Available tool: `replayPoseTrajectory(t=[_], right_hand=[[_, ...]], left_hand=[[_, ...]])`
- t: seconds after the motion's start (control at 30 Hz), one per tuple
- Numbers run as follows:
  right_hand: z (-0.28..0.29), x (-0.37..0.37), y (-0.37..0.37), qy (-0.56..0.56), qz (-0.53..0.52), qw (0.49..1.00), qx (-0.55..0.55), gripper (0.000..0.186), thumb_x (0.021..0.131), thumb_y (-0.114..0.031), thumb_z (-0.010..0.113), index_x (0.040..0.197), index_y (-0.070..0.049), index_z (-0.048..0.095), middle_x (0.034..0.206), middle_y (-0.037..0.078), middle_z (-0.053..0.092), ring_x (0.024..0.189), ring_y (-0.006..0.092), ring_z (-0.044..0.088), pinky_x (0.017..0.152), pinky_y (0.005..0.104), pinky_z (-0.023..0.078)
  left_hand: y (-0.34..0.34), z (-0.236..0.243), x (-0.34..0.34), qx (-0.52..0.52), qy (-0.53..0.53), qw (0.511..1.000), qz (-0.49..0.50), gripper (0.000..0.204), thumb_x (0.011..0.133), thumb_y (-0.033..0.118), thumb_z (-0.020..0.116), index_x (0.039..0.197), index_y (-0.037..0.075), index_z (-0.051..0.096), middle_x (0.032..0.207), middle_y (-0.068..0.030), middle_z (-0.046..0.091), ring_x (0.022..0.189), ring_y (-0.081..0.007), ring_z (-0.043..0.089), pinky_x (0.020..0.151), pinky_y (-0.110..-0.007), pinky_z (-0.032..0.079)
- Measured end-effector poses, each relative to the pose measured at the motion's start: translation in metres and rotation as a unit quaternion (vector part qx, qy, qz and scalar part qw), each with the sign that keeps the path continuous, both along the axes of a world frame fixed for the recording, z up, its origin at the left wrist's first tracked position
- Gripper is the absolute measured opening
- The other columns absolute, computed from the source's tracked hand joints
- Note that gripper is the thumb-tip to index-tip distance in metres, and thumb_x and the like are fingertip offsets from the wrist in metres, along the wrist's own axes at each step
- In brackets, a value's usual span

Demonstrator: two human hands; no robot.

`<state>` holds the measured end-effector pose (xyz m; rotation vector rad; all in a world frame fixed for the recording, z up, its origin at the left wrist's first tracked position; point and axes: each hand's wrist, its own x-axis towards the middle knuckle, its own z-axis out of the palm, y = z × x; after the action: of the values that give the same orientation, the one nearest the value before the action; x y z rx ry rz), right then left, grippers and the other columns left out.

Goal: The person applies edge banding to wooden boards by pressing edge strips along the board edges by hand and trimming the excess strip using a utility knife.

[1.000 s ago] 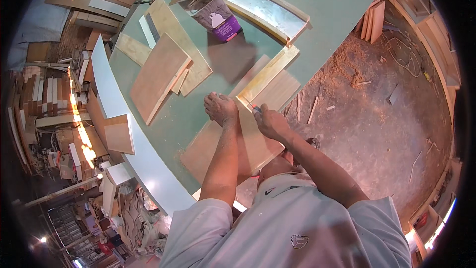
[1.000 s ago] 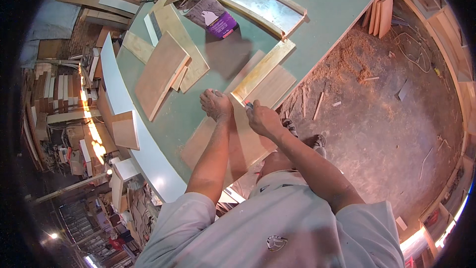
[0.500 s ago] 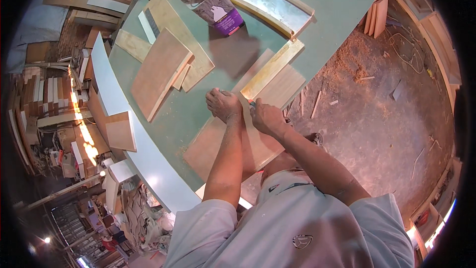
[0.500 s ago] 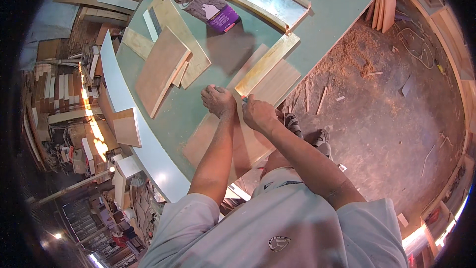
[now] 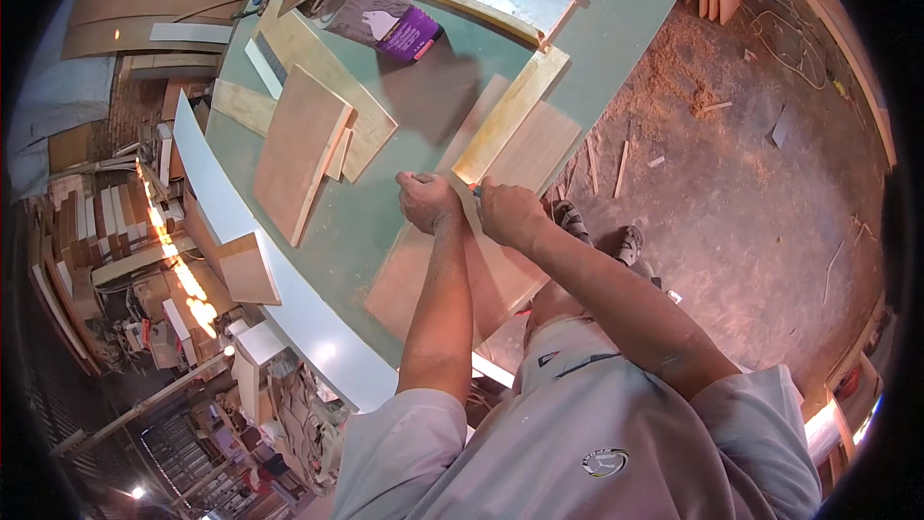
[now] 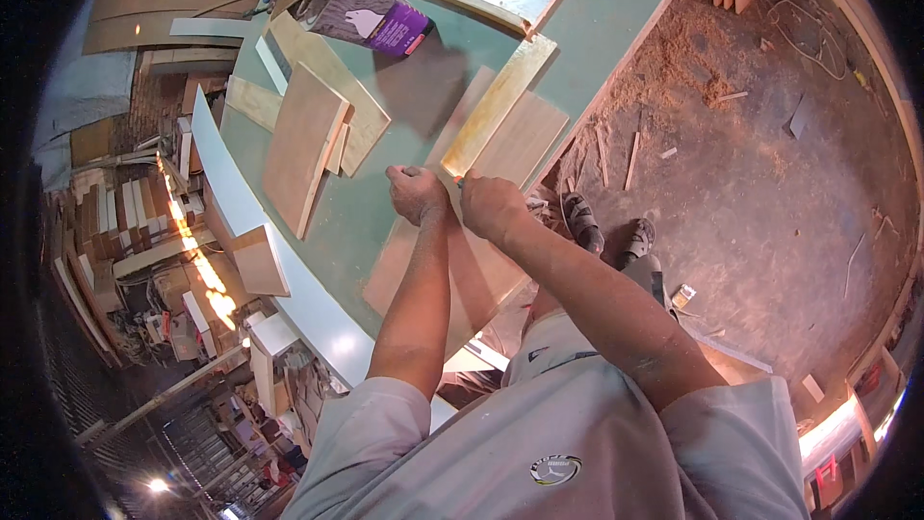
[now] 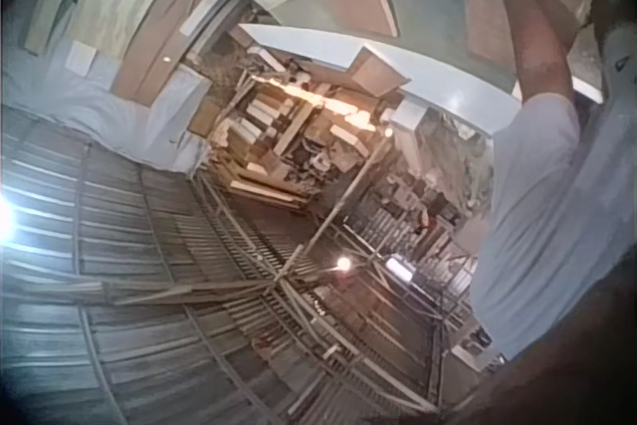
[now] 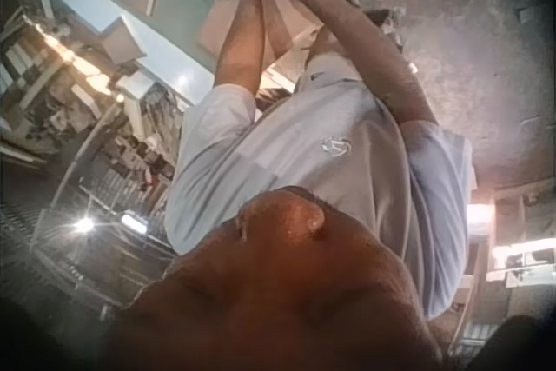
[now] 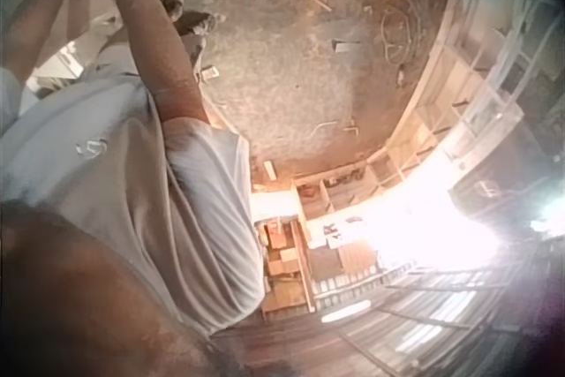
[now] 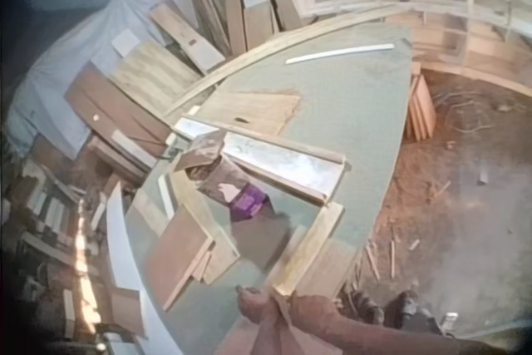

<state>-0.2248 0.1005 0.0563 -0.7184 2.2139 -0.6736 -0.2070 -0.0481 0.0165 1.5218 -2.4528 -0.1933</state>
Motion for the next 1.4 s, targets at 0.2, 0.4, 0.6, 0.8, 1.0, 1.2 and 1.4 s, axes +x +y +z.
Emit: replayPoseTrajectory(t=[0.2,0.4,0.6,0.8,1.0,1.2,1.4], right_hand=[[-0.001,0.002,0.007,0.000,-0.012,1.000,-0.007,0.034,0.102,-0.029,0.049,0.112,0.003,0.051,0.094,0.023,0.072,0.088,0.0399,0.074,0.078,0.0495,0.058],[-0.002,0.010,0.021,-0.007,-0.026,0.999,-0.021,0.031,0.100,-0.026,0.051,0.110,0.003,0.050,0.087,0.024,0.071,0.081,0.0417,0.073,0.074,0.0510,0.057],[-0.004,0.016,0.030,0.006,-0.024,0.999,-0.029,0.030,0.100,-0.026,0.052,0.106,0.003,0.051,0.085,0.024,0.071,0.079,0.0415,0.073,0.071,0.0503,0.058],[0.002,0.017,0.035,0.001,-0.023,1.000,-0.020,0.029,0.099,-0.025,0.053,0.106,0.003,0.050,0.083,0.023,0.071,0.079,0.0402,0.073,0.071,0.0499,0.058],[0.006,0.023,0.044,-0.018,-0.026,0.999,-0.014,0.023,0.096,-0.016,0.052,0.105,0.005,0.054,0.087,0.025,0.073,0.082,0.0393,0.075,0.072,0.0475,0.059],[-0.002,0.037,0.064,0.013,-0.037,0.999,-0.020,0.024,0.097,-0.019,0.052,0.104,0.005,0.052,0.082,0.024,0.072,0.078,0.0399,0.075,0.069,0.0487,0.059],[0.016,0.030,0.065,0.017,-0.068,0.996,-0.055,0.026,0.099,-0.022,0.051,0.102,0.003,0.048,0.076,0.024,0.069,0.072,0.0423,0.071,0.063,0.0528,0.056]], left_hand=[[0.004,0.006,-0.003,0.023,-0.024,0.999,0.016,0.020,0.094,0.018,0.053,0.108,0.003,0.057,0.096,-0.0208,0.069,0.092,-0.0418,0.067,0.081,-0.055,0.052],[0.006,0.006,-0.003,0.001,-0.001,1.000,0.016,0.018,0.093,0.017,0.053,0.103,0.003,0.058,0.093,-0.0221,0.071,0.089,-0.0431,0.069,0.079,-0.055,0.052],[0.005,0.009,-0.004,0.021,-0.020,0.999,0.015,0.019,0.095,0.017,0.051,0.106,0.002,0.058,0.097,-0.0219,0.070,0.093,-0.0421,0.068,0.081,-0.054,0.052],[0.007,0.013,-0.005,0.049,-0.034,0.998,0.018,0.023,0.096,0.018,0.050,0.110,0.001,0.058,0.103,-0.0215,0.070,0.100,-0.0407,0.067,0.084,-0.053,0.052],[0.006,0.013,-0.005,0.048,-0.033,0.998,0.018,0.024,0.096,0.018,0.051,0.111,0.002,0.058,0.103,-0.0214,0.070,0.099,-0.0406,0.067,0.083,-0.052,0.053],[0.010,0.017,-0.007,0.061,-0.028,0.998,0.015,0.023,0.097,0.019,0.050,0.112,0.003,0.058,0.103,-0.0211,0.070,0.099,-0.0405,0.067,0.083,-0.053,0.053],[0.006,0.013,-0.001,0.030,-0.027,0.999,0.011,0.022,0.097,0.019,0.051,0.111,0.003,0.058,0.101,-0.0218,0.069,0.098,-0.0409,0.067,0.083,-0.054,0.053]])
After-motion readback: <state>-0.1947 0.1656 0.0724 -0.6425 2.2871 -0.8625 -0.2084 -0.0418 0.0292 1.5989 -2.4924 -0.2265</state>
